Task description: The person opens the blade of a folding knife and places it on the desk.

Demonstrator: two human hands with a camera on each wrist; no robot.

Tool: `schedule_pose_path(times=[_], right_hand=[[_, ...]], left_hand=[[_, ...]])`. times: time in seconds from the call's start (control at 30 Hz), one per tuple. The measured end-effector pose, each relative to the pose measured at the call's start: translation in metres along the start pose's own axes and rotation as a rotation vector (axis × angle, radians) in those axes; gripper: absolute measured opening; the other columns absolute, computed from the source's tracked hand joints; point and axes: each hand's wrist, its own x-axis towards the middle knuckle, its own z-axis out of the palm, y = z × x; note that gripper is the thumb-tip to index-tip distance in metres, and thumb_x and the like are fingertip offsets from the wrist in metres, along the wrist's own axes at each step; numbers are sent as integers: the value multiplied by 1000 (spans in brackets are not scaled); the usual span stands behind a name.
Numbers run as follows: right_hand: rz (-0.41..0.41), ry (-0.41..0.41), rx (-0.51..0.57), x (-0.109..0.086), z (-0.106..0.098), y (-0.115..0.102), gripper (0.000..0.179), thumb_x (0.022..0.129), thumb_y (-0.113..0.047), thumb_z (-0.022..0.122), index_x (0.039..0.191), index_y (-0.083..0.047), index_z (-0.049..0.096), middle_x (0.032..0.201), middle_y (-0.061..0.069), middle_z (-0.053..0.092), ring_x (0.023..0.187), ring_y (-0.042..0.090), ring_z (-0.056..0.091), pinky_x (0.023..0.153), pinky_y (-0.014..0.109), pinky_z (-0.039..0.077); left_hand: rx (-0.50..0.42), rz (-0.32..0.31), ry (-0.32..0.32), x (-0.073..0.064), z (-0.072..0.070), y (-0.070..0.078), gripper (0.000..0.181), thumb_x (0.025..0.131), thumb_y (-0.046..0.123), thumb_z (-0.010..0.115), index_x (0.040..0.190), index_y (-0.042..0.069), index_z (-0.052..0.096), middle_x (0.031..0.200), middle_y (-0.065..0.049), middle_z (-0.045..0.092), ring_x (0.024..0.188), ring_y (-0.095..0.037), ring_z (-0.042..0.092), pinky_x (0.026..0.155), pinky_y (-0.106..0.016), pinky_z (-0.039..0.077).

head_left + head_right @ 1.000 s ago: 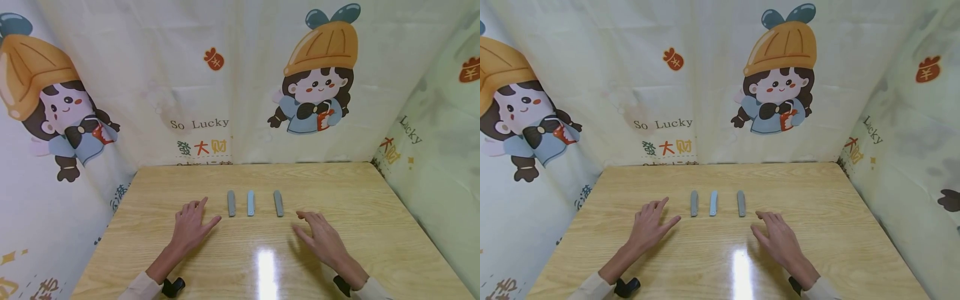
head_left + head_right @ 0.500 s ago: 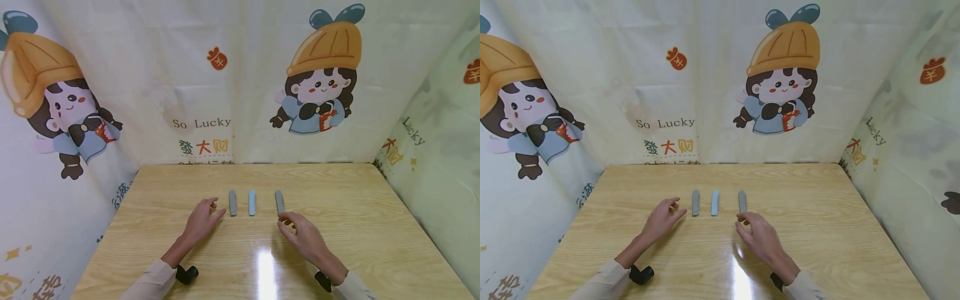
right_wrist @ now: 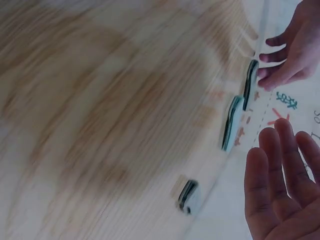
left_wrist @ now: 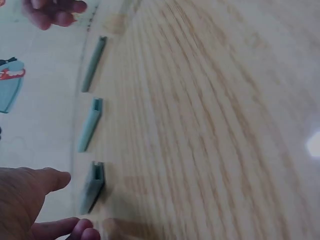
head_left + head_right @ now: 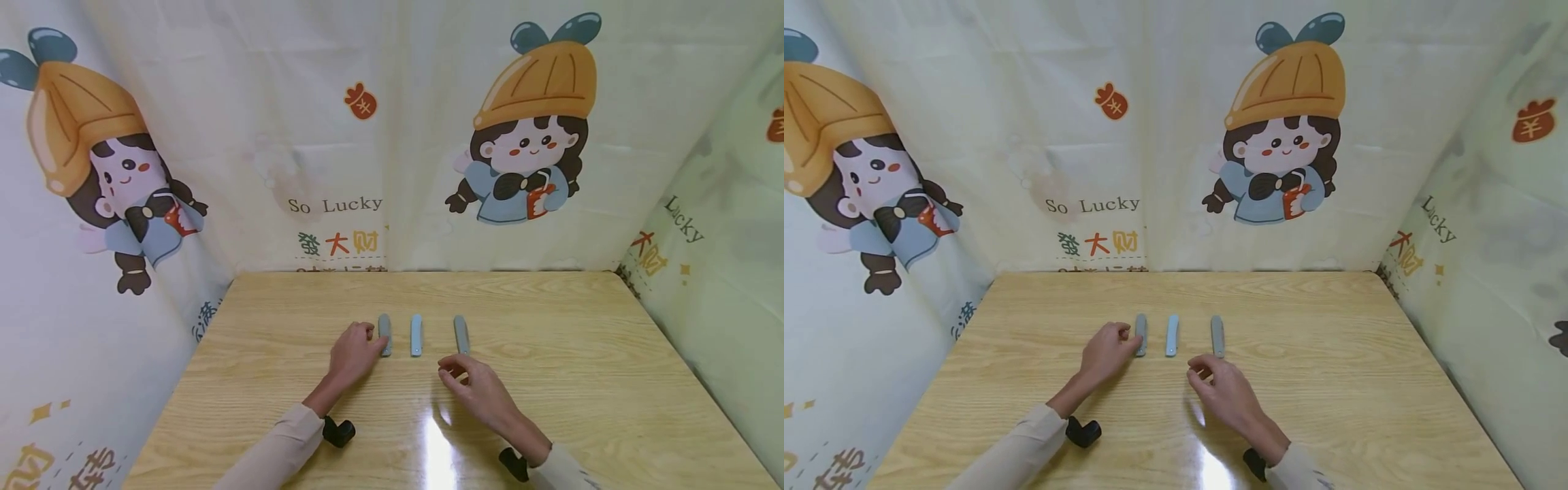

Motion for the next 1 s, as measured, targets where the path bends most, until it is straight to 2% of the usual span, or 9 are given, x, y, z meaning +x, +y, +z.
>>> schedule_pose_path(times=[0.07,0.2,0.3,0.43,0.6,0.77,1.0], right_hand=[[-5,-1,7,2,3,-2,17,100,-16,67,113,-6,72,97,-8,69,90,13,65,76,29,55],[-11,-2,23,5,7,-4,18,100,-15,66,114,-4,69,94,-7,69,87,13,65,75,29,55],[-8,-11,32,6,9,-5,19,101,-16,65,115,-3,69,95,-5,69,88,15,65,76,31,55],[-5,-54,65,9,12,-7,21,101,-19,64,115,-4,69,96,-3,69,89,17,65,76,34,54],[-5,-138,131,10,14,-7,18,101,-19,64,108,-3,70,94,0,69,88,18,63,72,32,53],[-11,-187,171,9,14,-6,19,101,-19,64,105,-1,69,94,6,70,87,21,63,70,29,51],[-8,-211,217,10,13,-6,21,101,-21,63,105,-1,69,94,9,69,87,24,63,69,29,51]], left_hand=[[18,-8,6,4,4,0,31,93,36,73,86,6,67,82,-3,54,71,-17,49,58,-33,41],[75,5,28,11,12,4,34,92,39,73,96,5,72,90,-4,60,72,-18,56,60,-37,50],[116,16,46,14,15,8,33,93,38,73,94,5,71,89,-6,60,69,-20,58,59,-40,51],[150,2,72,16,16,9,30,92,34,74,94,4,70,90,-7,60,72,-24,62,61,-42,53],[143,-4,83,17,17,8,28,90,32,75,94,4,70,88,-6,60,72,-25,62,61,-44,53],[73,-3,61,18,16,8,23,92,24,74,95,3,67,83,-4,57,72,-24,60,62,-42,52],[-179,-48,-17,18,10,7,20,92,14,74,102,-3,72,83,-5,68,71,-18,63,64,-36,53]])
